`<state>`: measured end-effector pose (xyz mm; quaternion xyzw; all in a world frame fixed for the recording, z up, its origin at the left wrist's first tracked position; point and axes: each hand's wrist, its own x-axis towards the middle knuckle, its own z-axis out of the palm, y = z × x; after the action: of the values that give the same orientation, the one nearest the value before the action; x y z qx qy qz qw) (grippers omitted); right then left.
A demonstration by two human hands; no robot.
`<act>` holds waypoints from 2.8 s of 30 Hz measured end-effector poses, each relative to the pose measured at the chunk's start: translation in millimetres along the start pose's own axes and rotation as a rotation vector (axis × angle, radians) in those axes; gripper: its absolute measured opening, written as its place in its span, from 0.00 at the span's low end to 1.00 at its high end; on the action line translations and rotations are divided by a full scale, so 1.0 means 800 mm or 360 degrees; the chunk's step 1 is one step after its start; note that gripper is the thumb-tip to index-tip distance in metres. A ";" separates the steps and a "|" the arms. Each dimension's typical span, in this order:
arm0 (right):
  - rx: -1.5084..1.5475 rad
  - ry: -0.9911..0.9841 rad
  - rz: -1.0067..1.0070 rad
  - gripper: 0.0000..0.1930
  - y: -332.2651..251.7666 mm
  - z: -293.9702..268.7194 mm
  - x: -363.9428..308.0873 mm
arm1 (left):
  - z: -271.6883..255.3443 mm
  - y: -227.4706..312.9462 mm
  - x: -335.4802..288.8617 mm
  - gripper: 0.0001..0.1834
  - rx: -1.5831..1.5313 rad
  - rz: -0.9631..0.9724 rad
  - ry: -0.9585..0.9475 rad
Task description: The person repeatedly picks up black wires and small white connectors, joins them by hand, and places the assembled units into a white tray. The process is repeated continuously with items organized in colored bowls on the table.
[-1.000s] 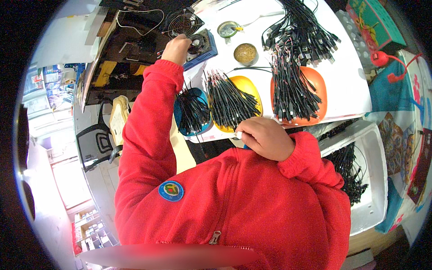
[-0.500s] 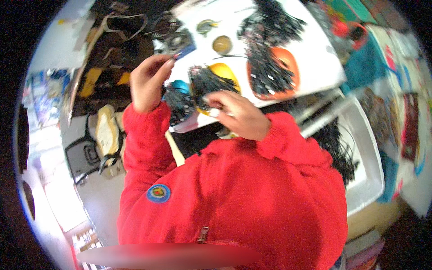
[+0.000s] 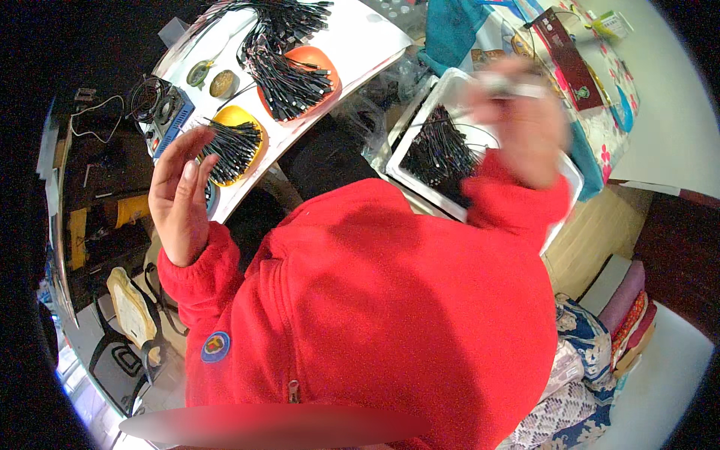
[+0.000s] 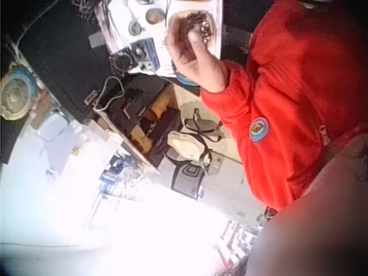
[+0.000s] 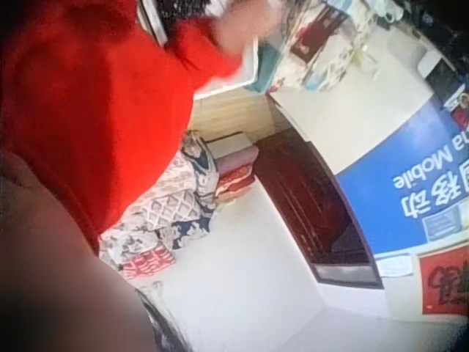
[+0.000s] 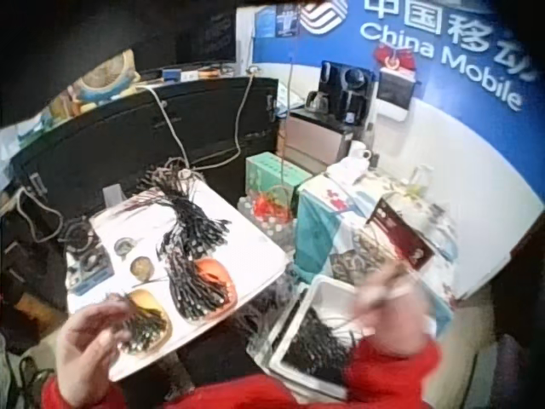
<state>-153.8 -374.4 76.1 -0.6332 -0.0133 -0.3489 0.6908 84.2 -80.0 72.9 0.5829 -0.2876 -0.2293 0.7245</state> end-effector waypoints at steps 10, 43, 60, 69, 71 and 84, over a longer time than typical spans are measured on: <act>-0.1637 -0.0113 0.1134 0.13 0.035 -0.142 -0.095 | -0.129 -0.078 -0.064 0.11 0.0754 -0.0237 0.0523; -0.1878 -0.0822 0.0200 0.11 0.302 0.297 0.142 | -0.224 -0.105 -0.016 0.08 0.1321 0.0200 0.1393; -0.1454 -0.0862 0.0282 0.08 0.337 0.297 0.145 | -0.221 -0.103 -0.010 0.07 0.1733 0.0103 0.1103; -0.1425 -0.0486 -0.0685 0.07 0.289 0.308 0.146 | -0.203 -0.081 -0.020 0.09 0.1204 -0.0015 0.1165; -0.1436 -0.0474 -0.0834 0.07 0.282 0.306 0.150 | -0.196 -0.076 -0.020 0.09 0.0891 -0.0031 0.1108; -0.0991 -0.0346 0.0074 0.07 0.276 0.272 0.139 | -0.145 -0.071 -0.042 0.11 -0.0343 -0.0142 0.0819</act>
<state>132.6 -243.8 -21.1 -0.8476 0.0348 -0.2506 0.4664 139.4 13.2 -5.6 0.5537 -0.0423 -0.1347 0.8207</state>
